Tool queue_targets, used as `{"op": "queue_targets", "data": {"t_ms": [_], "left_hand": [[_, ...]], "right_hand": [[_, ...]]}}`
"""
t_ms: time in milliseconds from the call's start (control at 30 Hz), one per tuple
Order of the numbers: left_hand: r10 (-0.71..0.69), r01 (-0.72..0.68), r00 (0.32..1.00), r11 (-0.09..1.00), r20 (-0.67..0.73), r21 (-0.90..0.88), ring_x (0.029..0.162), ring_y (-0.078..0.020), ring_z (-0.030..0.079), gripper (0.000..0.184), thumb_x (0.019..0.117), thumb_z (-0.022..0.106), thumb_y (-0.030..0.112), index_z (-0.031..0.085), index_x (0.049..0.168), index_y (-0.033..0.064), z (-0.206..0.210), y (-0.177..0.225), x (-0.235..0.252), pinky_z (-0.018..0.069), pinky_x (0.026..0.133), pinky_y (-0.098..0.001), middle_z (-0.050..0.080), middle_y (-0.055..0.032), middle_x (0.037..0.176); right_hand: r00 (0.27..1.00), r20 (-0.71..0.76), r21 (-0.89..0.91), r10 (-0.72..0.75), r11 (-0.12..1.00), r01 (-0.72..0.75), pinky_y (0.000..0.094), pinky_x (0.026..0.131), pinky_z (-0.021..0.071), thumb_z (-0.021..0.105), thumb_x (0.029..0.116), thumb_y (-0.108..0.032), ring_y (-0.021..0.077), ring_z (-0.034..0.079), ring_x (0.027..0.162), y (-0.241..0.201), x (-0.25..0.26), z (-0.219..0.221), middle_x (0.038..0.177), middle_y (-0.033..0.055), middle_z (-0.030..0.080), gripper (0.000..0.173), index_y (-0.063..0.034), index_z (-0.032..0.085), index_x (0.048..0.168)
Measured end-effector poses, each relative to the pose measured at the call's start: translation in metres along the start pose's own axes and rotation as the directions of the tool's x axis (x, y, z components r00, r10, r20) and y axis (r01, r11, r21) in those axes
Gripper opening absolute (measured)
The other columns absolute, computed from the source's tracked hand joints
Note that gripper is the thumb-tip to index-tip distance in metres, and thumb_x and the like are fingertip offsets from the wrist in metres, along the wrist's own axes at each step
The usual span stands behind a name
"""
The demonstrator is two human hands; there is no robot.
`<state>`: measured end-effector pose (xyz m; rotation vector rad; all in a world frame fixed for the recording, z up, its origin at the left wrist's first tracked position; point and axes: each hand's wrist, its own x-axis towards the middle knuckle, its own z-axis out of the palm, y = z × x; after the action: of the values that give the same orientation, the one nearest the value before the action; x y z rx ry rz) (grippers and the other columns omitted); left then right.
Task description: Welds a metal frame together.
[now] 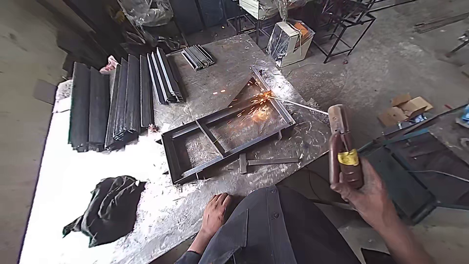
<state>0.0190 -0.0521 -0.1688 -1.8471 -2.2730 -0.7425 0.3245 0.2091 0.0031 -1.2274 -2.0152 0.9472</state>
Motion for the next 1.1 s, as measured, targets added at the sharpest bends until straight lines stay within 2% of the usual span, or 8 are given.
{"op": "queue_targets", "data": {"t_ms": [67, 200, 367, 533, 667, 833, 900, 1100], "left_hand": [[0.002, -0.002, 1.0, 1.0, 0.0, -0.009, 0.072, -0.0285, 0.073, 0.033, 0.0981, 0.049, 0.024, 0.07, 0.082, 0.0045, -0.002, 0.001, 0.001, 0.0582, 0.066, -0.0438, 0.072, -0.0118, 0.076], [0.004, -0.004, 1.0, 1.0, -0.01, -0.003, 0.071, -0.0281, 0.073, 0.033, 0.0975, 0.049, 0.024, 0.07, 0.082, 0.0047, 0.0, 0.0, 0.0, 0.0583, 0.066, -0.0433, 0.072, -0.0117, 0.076], [0.005, -0.005, 1.0, 1.0, -0.012, -0.002, 0.072, -0.0272, 0.072, 0.033, 0.0987, 0.049, 0.025, 0.07, 0.082, 0.0054, 0.001, 0.0, -0.001, 0.0583, 0.067, -0.0426, 0.071, -0.0109, 0.076], [0.006, -0.006, 1.0, 1.0, -0.01, 0.008, 0.072, -0.0282, 0.073, 0.03, 0.0963, 0.05, 0.021, 0.07, 0.081, 0.0043, 0.002, -0.001, -0.001, 0.0586, 0.066, -0.0439, 0.072, -0.0118, 0.076], [-0.004, 0.004, 1.0, 1.0, -0.012, 0.011, 0.072, -0.0271, 0.073, 0.031, 0.0976, 0.05, 0.023, 0.07, 0.081, 0.0055, 0.001, 0.001, 0.0, 0.0586, 0.066, -0.0429, 0.071, -0.0108, 0.076], [-0.007, 0.007, 1.0, 1.0, 0.016, 0.02, 0.073, -0.029, 0.073, 0.029, 0.0955, 0.052, 0.021, 0.07, 0.081, 0.0034, 0.0, 0.001, -0.001, 0.0589, 0.067, -0.0446, 0.072, -0.0126, 0.077], [-0.036, 0.037, 0.998, 0.999, 0.05, -0.009, 0.078, -0.0336, 0.075, 0.028, 0.0939, 0.052, 0.016, 0.072, 0.084, -0.0011, -0.006, 0.005, 0.002, 0.06, 0.071, -0.0488, 0.074, -0.0169, 0.082], [-0.008, 0.008, 1.0, 1.0, 0.017, -0.006, 0.075, -0.0325, 0.074, 0.03, 0.0953, 0.05, 0.017, 0.07, 0.083, -0.0002, 0.0, 0.002, -0.001, 0.0586, 0.068, -0.0469, 0.073, -0.0161, 0.08]], "right_hand": [[0.998, 0.005, -0.182, -0.068, 0.981, 0.068, 0.0254, 0.074, 0.0559, 0.074, 0.0584, -0.086, 0.0042, 0.062, 0.083, -0.002, -0.002, 0.002, 0.11, 0.0082, 0.068, 0.131, 0.0044, 0.043, 0.148], [0.991, 0.027, -0.321, -0.134, 0.937, 0.135, 0.0382, 0.072, 0.0583, 0.069, 0.058, -0.089, 0.016, 0.067, 0.083, -0.007, -0.005, 0.005, 0.11, 0.0153, 0.071, 0.131, 0.0015, 0.045, 0.149], [0.993, 0.03, -0.285, -0.114, 0.951, 0.117, 0.0336, 0.072, 0.0576, 0.071, 0.0577, -0.088, 0.0113, 0.065, 0.081, -0.006, -0.004, 0.003, 0.106, 0.0113, 0.071, 0.13, 0.0024, 0.047, 0.148], [0.977, 0.042, 0.234, 0.208, 0.949, -0.212, 0.0261, 0.042, 0.0536, 0.081, 0.0644, -0.073, 0.0079, 0.058, 0.048, 0.006, 0.004, -0.004, 0.077, -0.0021, 0.063, 0.097, -0.0082, 0.052, 0.13], [0.917, 0.144, 0.482, 0.373, 0.783, -0.394, 0.0268, 0.039, 0.0523, 0.074, 0.0699, -0.079, 0.0121, 0.055, 0.044, 0.013, 0.004, -0.008, 0.071, -0.0001, 0.058, 0.088, -0.0107, 0.05, 0.12], [0.973, 0.014, 0.297, 0.23, 0.928, -0.223, 0.0254, 0.041, 0.0543, 0.082, 0.0637, -0.071, 0.0075, 0.059, 0.049, 0.005, -0.002, 0.0, 0.082, -0.002, 0.065, 0.098, -0.0081, 0.051, 0.132], [0.993, -0.012, 0.073, 0.116, 0.991, -0.115, 0.0201, 0.058, 0.0567, 0.078, 0.0638, -0.076, -0.0003, 0.063, 0.07, 0.002, -0.004, -0.001, 0.104, -0.0002, 0.067, 0.114, -0.001, 0.047, 0.144], [1.0, 0.004, -0.078, -0.025, 0.997, 0.026, 0.0169, 0.069, 0.0546, 0.074, 0.06, -0.086, -0.0034, 0.06, 0.077, 0.001, -0.004, 0.004, 0.098, -0.0023, 0.067, 0.125, 0.0048, 0.048, 0.142]]}}
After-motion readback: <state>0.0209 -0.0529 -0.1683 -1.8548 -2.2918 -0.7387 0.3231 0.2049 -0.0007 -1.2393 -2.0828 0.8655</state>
